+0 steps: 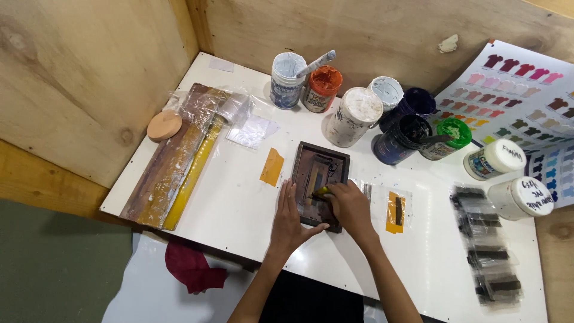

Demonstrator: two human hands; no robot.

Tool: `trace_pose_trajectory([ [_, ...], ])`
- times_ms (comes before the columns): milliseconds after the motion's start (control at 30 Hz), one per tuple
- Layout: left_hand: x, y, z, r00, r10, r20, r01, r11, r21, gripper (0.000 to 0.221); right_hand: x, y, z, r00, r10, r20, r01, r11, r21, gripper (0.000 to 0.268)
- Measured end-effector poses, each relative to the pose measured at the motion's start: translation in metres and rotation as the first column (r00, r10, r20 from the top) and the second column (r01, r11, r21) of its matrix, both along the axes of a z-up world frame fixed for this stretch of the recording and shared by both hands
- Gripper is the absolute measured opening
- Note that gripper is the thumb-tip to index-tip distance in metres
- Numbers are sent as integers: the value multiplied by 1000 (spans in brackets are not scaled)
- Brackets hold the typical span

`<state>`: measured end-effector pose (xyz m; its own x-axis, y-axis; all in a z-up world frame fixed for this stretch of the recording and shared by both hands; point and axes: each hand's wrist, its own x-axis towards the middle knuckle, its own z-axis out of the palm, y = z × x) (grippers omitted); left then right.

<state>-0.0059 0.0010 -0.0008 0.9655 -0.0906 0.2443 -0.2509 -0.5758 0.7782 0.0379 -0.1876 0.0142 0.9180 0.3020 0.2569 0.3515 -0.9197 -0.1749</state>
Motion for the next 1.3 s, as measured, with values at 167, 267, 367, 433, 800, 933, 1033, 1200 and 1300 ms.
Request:
trace_pose_trajectory([
  [167,0,-1,-3,1000,-2,-5,2,1000,-4,121,-7,4,10,991,39,-127,-39,999,2,19],
  [267,0,-1,-5,1000,0,-11,0,1000,10,122,-9,12,13,986,57,-155,-62,998,-28,21],
  [367,0,0,-6,1000,-1,-31,2,1000,22,122,-11,16,9,993,55,-107,-64,994,-85,17],
  [433,0,-1,-4,999,-4,-46,5,1000,25,121,-9,18,2,997,52,-56,-59,990,-131,13],
  [800,5,-1,2,994,-14,-105,16,1000,18,121,41,20,-23,991,-55,124,73,987,-142,12],
  [933,5,-3,-4,993,2,-116,5,999,53,121,57,20,-15,993,-78,88,85,993,-84,15],
  [1033,5,-4,-3,992,11,-122,-4,998,57,120,68,19,-14,988,-96,120,109,989,-105,15],
  [1200,6,-4,-3,989,17,-148,-7,998,62,121,84,15,-24,978,-104,180,129,983,-131,13],
  [1300,5,-4,0,989,24,-146,-14,997,70,120,92,11,-31,976,-109,186,128,987,-93,12],
])
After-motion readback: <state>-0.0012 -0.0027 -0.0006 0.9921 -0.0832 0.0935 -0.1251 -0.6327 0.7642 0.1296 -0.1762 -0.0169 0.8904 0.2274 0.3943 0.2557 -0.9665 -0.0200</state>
